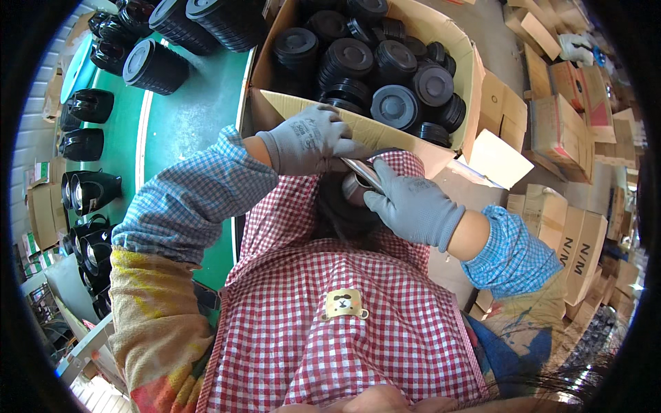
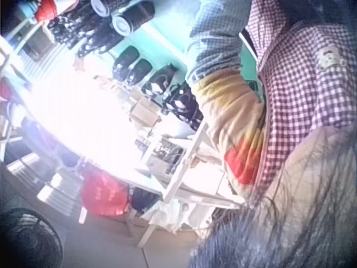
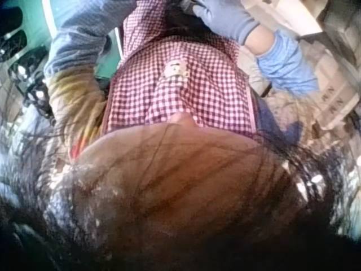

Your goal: The person repeatedly picks up black kettles from a cardboard box, inserts a cylindrical metal tool into the spout, and places the finished kettles on a green table. The process is repeated for multiple units in a consistent sequence.

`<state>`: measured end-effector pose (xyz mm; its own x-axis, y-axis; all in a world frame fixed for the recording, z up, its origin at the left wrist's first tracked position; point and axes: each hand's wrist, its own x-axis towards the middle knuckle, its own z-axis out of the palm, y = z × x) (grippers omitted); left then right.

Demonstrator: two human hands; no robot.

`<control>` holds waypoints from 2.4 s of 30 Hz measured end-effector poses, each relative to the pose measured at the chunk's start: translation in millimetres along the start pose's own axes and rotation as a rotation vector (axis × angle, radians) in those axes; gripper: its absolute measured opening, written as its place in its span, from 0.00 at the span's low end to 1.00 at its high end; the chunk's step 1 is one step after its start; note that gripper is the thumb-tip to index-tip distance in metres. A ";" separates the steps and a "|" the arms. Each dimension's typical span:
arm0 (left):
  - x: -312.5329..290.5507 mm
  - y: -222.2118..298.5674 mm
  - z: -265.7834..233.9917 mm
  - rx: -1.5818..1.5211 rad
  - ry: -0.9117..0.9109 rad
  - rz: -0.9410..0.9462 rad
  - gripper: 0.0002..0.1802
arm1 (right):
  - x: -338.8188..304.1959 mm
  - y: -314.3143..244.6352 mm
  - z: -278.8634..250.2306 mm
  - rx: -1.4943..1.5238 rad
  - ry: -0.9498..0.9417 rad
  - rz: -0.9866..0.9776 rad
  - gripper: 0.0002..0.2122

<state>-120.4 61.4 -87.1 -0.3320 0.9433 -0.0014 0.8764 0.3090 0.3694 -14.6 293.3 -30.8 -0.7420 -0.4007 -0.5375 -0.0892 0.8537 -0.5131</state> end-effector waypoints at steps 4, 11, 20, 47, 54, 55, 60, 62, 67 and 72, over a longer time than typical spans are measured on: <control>-2.2 19.2 -22.7 -0.267 -0.184 -0.107 0.16 | -0.6 9.3 2.5 0.074 -0.064 -0.100 0.29; 7.2 10.5 -9.8 -0.456 -0.158 -0.351 0.21 | 4.1 2.0 0.0 0.083 -0.097 -0.040 0.30; 21.9 -14.6 17.1 -0.472 0.018 -0.198 0.25 | 5.0 -9.7 23.9 0.696 -0.085 0.150 0.24; -34.9 -32.6 25.8 -0.433 0.968 -0.397 0.20 | -39.0 -17.2 -4.3 1.131 0.543 0.283 0.13; -76.0 50.2 47.9 -0.114 0.484 -0.429 0.35 | -38.7 86.9 80.7 1.523 0.722 0.143 0.14; -69.5 57.4 52.6 -0.008 0.419 -0.473 0.37 | -34.7 79.8 86.6 1.720 0.667 0.009 0.13; -68.8 109.6 51.5 -0.556 0.317 -0.535 0.38 | -40.7 81.2 121.4 1.710 0.588 -0.068 0.13; -90.4 135.0 60.6 -0.845 0.351 -0.515 0.42 | -56.4 70.2 124.2 1.611 0.594 -0.041 0.14; -104.7 168.2 60.4 -0.746 0.392 -0.484 0.47 | -84.3 40.9 137.0 1.520 0.529 -0.011 0.19; -97.5 167.8 50.7 -0.637 0.292 -0.466 0.48 | -81.1 33.9 148.9 1.334 0.687 -0.209 0.31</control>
<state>76.8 27.4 -72.1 -0.7646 0.6401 -0.0757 0.2920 0.4487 0.8447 141.5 305.2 -104.2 -0.9830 0.0772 -0.1664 0.1405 -0.2660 -0.9537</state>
